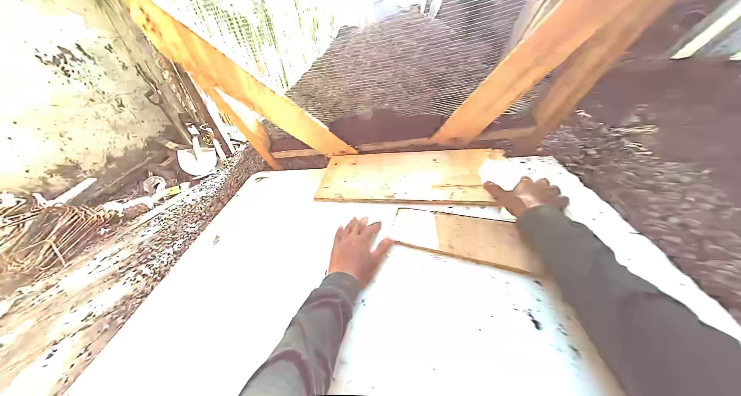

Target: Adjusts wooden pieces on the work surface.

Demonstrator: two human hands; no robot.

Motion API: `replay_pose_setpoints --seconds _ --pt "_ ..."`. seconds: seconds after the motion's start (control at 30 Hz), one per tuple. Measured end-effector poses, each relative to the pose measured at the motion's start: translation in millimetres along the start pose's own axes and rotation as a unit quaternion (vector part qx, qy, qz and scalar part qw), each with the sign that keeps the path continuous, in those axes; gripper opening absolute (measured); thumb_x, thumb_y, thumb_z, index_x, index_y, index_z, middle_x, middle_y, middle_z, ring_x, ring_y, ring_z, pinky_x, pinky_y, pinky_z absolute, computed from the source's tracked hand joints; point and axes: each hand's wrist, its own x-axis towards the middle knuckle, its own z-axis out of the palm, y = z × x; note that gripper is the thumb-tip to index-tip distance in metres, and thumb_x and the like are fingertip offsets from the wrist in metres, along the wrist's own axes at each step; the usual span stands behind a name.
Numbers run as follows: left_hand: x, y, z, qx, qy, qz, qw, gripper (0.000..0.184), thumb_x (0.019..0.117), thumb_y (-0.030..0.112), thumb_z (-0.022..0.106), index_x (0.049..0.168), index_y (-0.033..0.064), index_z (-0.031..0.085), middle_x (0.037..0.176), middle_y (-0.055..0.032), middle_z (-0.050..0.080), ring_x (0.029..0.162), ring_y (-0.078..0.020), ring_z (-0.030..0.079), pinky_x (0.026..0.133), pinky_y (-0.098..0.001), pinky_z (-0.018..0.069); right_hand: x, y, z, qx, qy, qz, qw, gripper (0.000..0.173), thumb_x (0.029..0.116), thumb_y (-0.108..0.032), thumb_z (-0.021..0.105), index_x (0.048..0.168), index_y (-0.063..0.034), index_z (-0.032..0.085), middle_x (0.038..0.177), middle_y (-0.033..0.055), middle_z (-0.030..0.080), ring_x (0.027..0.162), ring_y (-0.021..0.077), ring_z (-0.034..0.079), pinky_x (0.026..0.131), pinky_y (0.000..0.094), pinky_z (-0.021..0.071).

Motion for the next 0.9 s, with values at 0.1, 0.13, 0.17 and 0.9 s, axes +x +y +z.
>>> replay_pose_setpoints --seconds 0.1,0.13,0.17,0.9 --pt "-2.1 5.9 0.8 -0.004 -0.011 -0.022 1.0 0.057 0.1032 0.061 0.041 0.149 0.0298 0.054 0.162 -0.0006 0.042 0.153 -0.0204 0.03 0.127 -0.0497 0.0199 -2.3 -4.9 2.2 0.007 -0.012 -0.009 1.0 0.076 0.094 -0.058 0.065 0.125 0.0115 0.062 0.144 0.0384 0.048 0.139 0.0554 0.041 0.11 0.0763 0.0288" --pt "0.3 6.8 -4.3 -0.007 -0.016 -0.028 0.999 0.055 0.1034 0.06 0.043 0.146 0.0283 0.057 0.159 -0.0016 0.045 0.151 -0.021 0.034 0.125 -0.0494 0.0236 -3.6 -7.2 6.7 0.009 -0.007 0.002 1.0 0.073 0.0947 -0.056 0.065 0.123 0.0114 0.063 0.144 0.0377 0.047 0.139 0.0542 0.042 0.109 0.0752 0.0302" --pt "5.4 7.3 -13.2 -0.018 -0.016 -0.035 0.999 0.053 0.1037 0.058 0.045 0.141 0.0252 0.063 0.153 -0.0035 0.052 0.146 -0.0228 0.043 0.122 -0.0505 0.0305 -4.3 -13.1 9.5 0.011 -0.001 0.009 1.0 0.072 0.0958 -0.054 0.064 0.125 0.0118 0.062 0.146 0.0381 0.046 0.139 0.0538 0.042 0.109 0.0741 0.0311" --pt "117.2 -116.1 -52.5 -0.107 0.055 -0.114 0.986 0.113 0.0741 0.077 0.072 0.157 0.0084 0.036 0.144 -0.0287 0.049 0.134 -0.0466 0.046 0.105 -0.0622 0.042 -26.7 -56.8 17.7 -0.083 -0.1 -0.007 0.991 0.091 0.0916 -0.058 0.071 0.156 -0.0016 0.038 0.143 0.0333 0.053 0.134 0.0505 0.05 0.11 0.0659 0.0401"
